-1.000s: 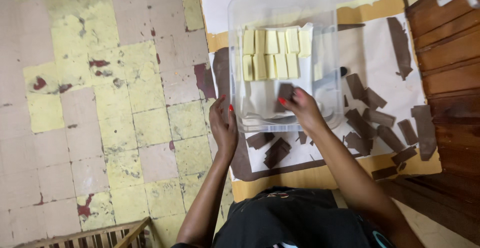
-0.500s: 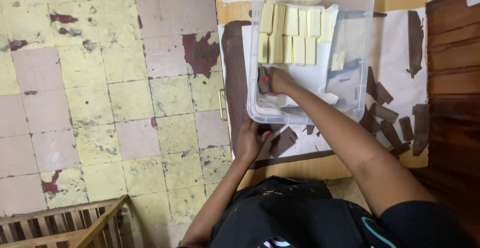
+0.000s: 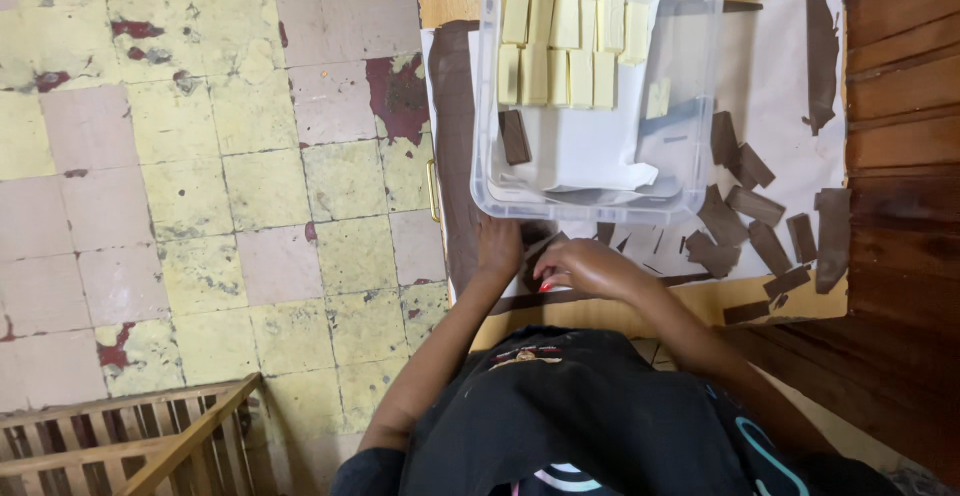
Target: The person places pieces of white and dark chocolate pastries into a clear plastic container by hand, arranging them in neat rows.
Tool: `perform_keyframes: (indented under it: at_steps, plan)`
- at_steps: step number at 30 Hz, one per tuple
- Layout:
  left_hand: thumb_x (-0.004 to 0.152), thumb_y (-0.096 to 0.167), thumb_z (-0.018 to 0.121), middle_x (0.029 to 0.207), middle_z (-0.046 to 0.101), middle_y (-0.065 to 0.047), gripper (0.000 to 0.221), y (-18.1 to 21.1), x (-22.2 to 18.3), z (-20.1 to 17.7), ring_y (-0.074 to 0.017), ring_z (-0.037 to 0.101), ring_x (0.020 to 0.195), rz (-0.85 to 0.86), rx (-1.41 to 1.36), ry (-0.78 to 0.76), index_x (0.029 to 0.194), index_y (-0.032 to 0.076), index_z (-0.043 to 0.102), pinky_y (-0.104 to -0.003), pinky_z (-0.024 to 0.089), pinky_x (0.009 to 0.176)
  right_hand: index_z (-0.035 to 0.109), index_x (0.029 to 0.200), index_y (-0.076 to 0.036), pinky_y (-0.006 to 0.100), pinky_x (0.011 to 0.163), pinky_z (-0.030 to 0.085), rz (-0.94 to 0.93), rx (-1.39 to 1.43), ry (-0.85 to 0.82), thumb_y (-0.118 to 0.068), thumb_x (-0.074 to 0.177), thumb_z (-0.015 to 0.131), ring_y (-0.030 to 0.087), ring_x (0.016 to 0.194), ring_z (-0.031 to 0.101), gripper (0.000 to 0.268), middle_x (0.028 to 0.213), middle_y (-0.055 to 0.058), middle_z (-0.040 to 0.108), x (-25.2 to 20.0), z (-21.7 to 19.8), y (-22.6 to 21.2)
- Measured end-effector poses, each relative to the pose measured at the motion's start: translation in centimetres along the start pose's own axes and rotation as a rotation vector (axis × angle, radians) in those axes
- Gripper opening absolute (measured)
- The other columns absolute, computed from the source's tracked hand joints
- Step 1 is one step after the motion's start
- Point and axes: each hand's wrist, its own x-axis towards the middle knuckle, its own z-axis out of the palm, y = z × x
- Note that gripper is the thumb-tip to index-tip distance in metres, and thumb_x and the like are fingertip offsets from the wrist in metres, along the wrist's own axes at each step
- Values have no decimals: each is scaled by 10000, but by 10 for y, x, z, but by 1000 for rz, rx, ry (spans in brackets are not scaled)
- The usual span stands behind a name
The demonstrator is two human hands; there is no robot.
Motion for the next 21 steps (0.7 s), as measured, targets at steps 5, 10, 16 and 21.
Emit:
perform_keyframes:
  at_steps: [5, 10, 16, 21]
  plan:
    - [782, 275, 846, 1052, 729, -163, 372, 5, 3, -42, -394, 701, 1062, -95, -242, -251, 1067, 65, 731, -477, 548, 907, 658, 1089, -52, 421, 1008, 472, -148, -813, 444, -468, 849, 681, 296, 1148, 582, 480, 1103, 103, 655, 21, 76, 138]
    - [764, 221, 883, 1064, 732, -226, 447, -19, -39, -74, -411, 697, 1067, -288, -754, -208, 1137, 59, 696, -500, 549, 882, 590, 1160, -108, 456, 993, 387, -65, -927, 394, -414, 649, 883, 273, 1125, 505, 664, 1112, 66, 565, 38, 93, 155]
    - [909, 134, 737, 1377, 351, -280, 768, -9, -113, -105, -379, 330, 1267, -376, -1597, -152, 1523, -35, 308, -501, 340, 1076, 569, 1134, -130, 434, 875, 374, -91, -884, 375, -346, 598, 920, 264, 1036, 486, 676, 1029, 42, 503, 60, 110, 204]
    - [955, 302, 730, 1080, 564, -63, 548, -10, -111, -77, -159, 554, 953, -318, -1661, 17, 1388, 53, 503, -323, 536, 867, 622, 1083, -85, 401, 851, 439, -203, -882, 362, -263, 644, 879, 277, 1029, 559, 539, 1065, 85, 570, 14, 92, 157]
